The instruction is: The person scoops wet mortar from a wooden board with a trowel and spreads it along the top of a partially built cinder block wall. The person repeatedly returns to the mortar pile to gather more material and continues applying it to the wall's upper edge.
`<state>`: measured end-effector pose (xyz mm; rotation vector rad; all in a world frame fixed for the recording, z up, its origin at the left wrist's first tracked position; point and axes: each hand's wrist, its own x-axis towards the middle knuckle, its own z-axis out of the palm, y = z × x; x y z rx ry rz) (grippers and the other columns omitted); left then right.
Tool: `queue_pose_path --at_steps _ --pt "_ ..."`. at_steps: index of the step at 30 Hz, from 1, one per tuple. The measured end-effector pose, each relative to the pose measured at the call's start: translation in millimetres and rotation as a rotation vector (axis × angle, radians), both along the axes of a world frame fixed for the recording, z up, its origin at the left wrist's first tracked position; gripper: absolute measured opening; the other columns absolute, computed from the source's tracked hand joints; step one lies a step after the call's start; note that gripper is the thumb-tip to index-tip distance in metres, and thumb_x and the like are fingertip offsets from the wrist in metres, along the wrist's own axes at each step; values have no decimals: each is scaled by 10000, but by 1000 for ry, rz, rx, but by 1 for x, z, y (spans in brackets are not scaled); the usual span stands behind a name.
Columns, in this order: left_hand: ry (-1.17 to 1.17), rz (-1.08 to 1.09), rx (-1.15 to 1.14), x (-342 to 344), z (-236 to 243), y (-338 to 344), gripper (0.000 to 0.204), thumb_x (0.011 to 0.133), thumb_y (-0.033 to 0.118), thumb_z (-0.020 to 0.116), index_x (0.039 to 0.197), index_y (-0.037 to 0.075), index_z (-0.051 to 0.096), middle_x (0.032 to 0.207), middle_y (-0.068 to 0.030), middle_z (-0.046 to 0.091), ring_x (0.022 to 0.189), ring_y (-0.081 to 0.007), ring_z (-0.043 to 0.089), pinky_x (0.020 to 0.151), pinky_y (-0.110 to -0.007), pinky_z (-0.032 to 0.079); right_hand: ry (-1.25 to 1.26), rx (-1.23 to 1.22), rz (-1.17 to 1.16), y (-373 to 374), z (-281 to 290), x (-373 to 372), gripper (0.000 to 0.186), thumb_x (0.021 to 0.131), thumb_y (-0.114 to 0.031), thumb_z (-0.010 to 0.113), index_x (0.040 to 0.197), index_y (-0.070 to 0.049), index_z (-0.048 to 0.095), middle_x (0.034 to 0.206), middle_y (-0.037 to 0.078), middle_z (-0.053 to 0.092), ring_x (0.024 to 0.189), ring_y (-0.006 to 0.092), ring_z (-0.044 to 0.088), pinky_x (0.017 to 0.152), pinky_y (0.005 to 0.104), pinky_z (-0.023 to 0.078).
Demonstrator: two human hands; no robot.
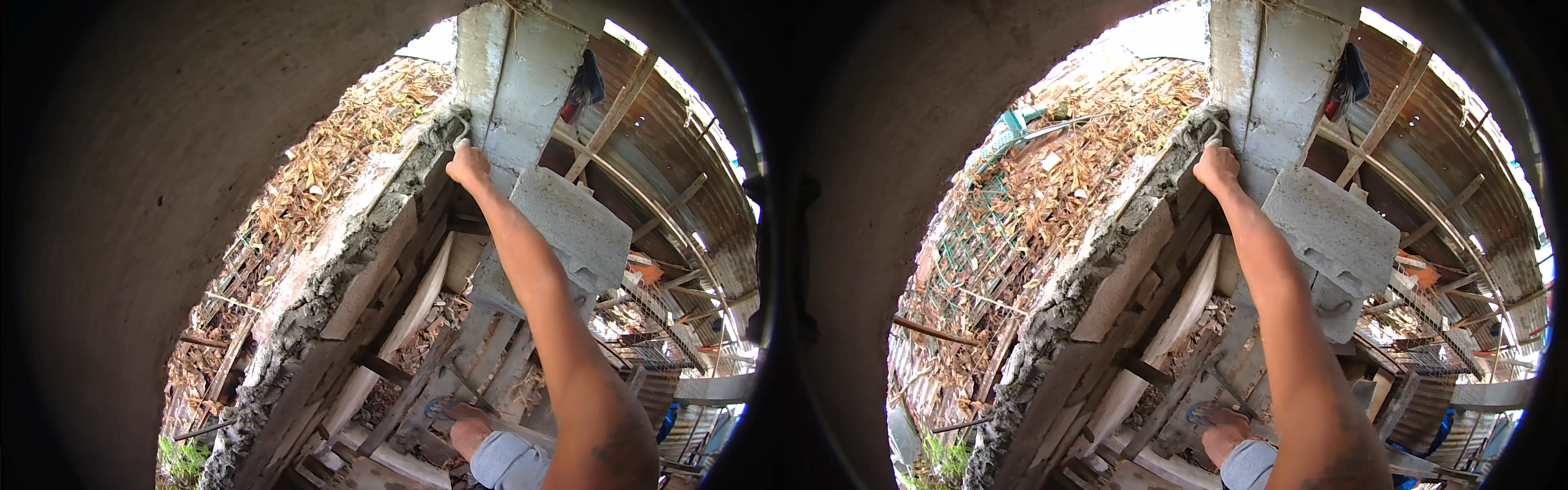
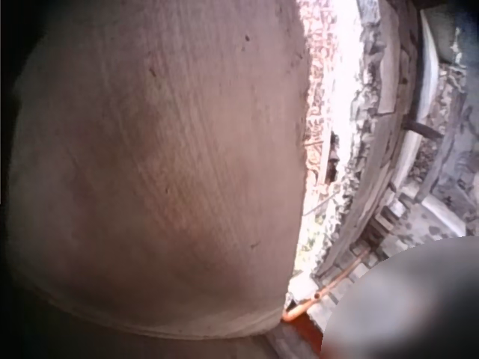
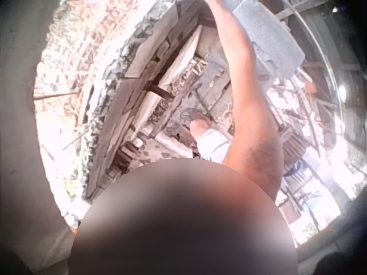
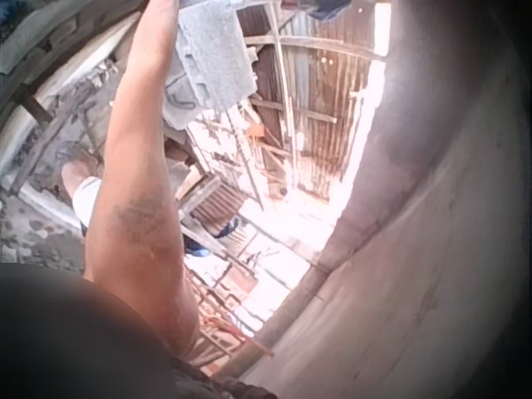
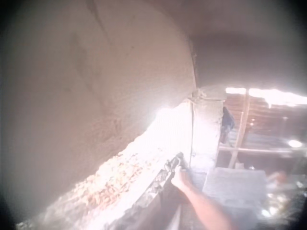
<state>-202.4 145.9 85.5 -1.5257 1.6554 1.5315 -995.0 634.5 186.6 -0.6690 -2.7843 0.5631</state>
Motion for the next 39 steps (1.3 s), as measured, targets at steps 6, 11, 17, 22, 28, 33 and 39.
queue_pose_path --at_steps 6,11,17,22,28,33,39 --pt "31 7 13 40 5 7 488 1013 362 500 1409 106 373 1062 -77 644 843 -135 605 673 -269 496 -42 311 133 -11 -15 36 508 833 -91 632 1283 33 432 1087 245 588 938 369 676 763 410 577" --pt "84 -10 -3 78 7 22 483 1020 353 488 1416 101 373 1037 -68 644 820 -114 591 664 -251 489 -4 329 202 -58 7 82 436 818 -127 626 1215 21 524 1106 254 621 954 367 671 813 443 553" --pt "160 236 26 124 -20 38 422 1014 307 469 1366 78 438 1006 -80 623 843 -146 589 719 -266 480 90 -393 365 -124 -61 301 370 763 -160 625 1099 -16 567 892 129 631 744 212 646 644 360 530" --pt "136 337 -49 254 -69 52 497 1006 346 493 1365 4 447 1052 -84 619 908 -143 591 812 -281 486 -668 -730 715 -197 -158 508 228 794 -202 562 942 -29 557 605 -9 465 439 95 453 393 261 397" --pt "59 828 -117 418 -150 96 521 1010 408 487 1339 4 467 1025 -77 647 863 -130 614 767 -261 474 -1271 -246 1576 -343 -261 790 501 913 -458 572 1087 10 613 905 236 663 829 344 651 763 446 489" --pt "-4 1089 -147 473 -187 170 486 998 361 525 1336 16 466 1085 -106 651 938 -171 630 800 -282 477 -1460 -85 1673 -386 -327 1072 566 889 -529 579 1005 23 627 806 257 659 752 399 649 719 478 502" --pt "-18 1466 -159 511 -178 155 513 1000 292 515 1408 15 373 1320 -161 520 1165 -269 559 975 -390 415 -1511 28 1622 -359 -427 1261 499 885 -493 566 998 -11 627 878 296 657 884 471 633 771 536 494"
